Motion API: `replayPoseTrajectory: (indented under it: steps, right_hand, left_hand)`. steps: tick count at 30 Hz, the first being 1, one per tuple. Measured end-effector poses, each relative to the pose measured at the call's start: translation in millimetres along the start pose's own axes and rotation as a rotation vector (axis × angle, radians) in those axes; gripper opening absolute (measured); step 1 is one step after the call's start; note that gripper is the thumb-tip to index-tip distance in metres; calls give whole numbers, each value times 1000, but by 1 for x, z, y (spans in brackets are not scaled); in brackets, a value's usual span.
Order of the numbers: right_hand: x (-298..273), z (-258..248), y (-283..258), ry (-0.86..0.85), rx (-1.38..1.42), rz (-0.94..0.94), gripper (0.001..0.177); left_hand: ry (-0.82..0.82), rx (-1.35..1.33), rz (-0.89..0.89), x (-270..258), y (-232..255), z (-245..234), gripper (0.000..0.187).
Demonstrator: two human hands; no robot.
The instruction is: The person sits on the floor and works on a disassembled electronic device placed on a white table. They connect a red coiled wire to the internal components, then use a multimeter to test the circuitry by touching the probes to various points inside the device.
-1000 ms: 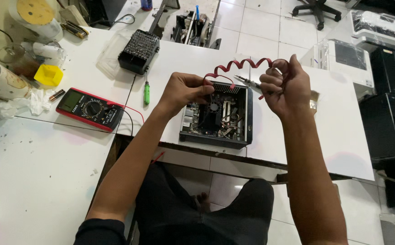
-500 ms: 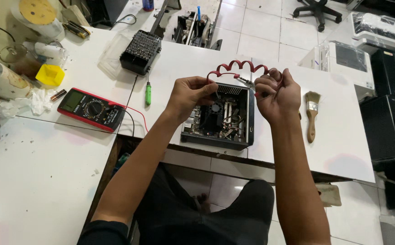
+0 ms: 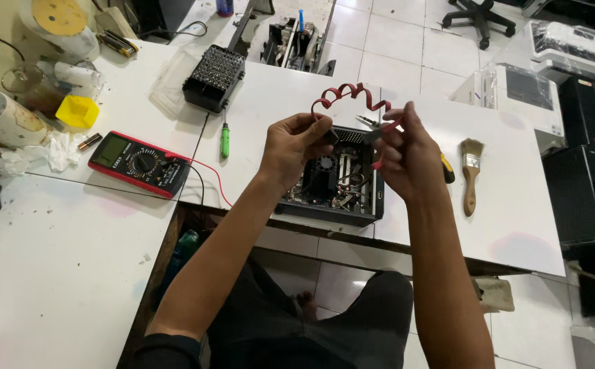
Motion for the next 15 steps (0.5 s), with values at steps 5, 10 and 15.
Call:
replayPoseTrajectory:
  steps: [5,10,15]
  right_hand:
    - [8,-14,17,-32,-102,-91,14]
    - [5,-13,30,45,-90,-118,10]
    - [17,-34,51,-1,166,-134,5]
  left_hand:
    - [39,-63,38,-1,3,9,33]
    - [44,-128,52,4,-10,11,32]
    - [67,-272,0,4,-22,17,25]
Point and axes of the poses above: each hand's wrist, its own x-axis towards the middle knuckle, its own z-axis out of the palm, y = z × x, the point moved 2 cm from there along x, towards the middle knuckle, and after that the axes turned 6 degrees about -y, right-handed, at the moved point
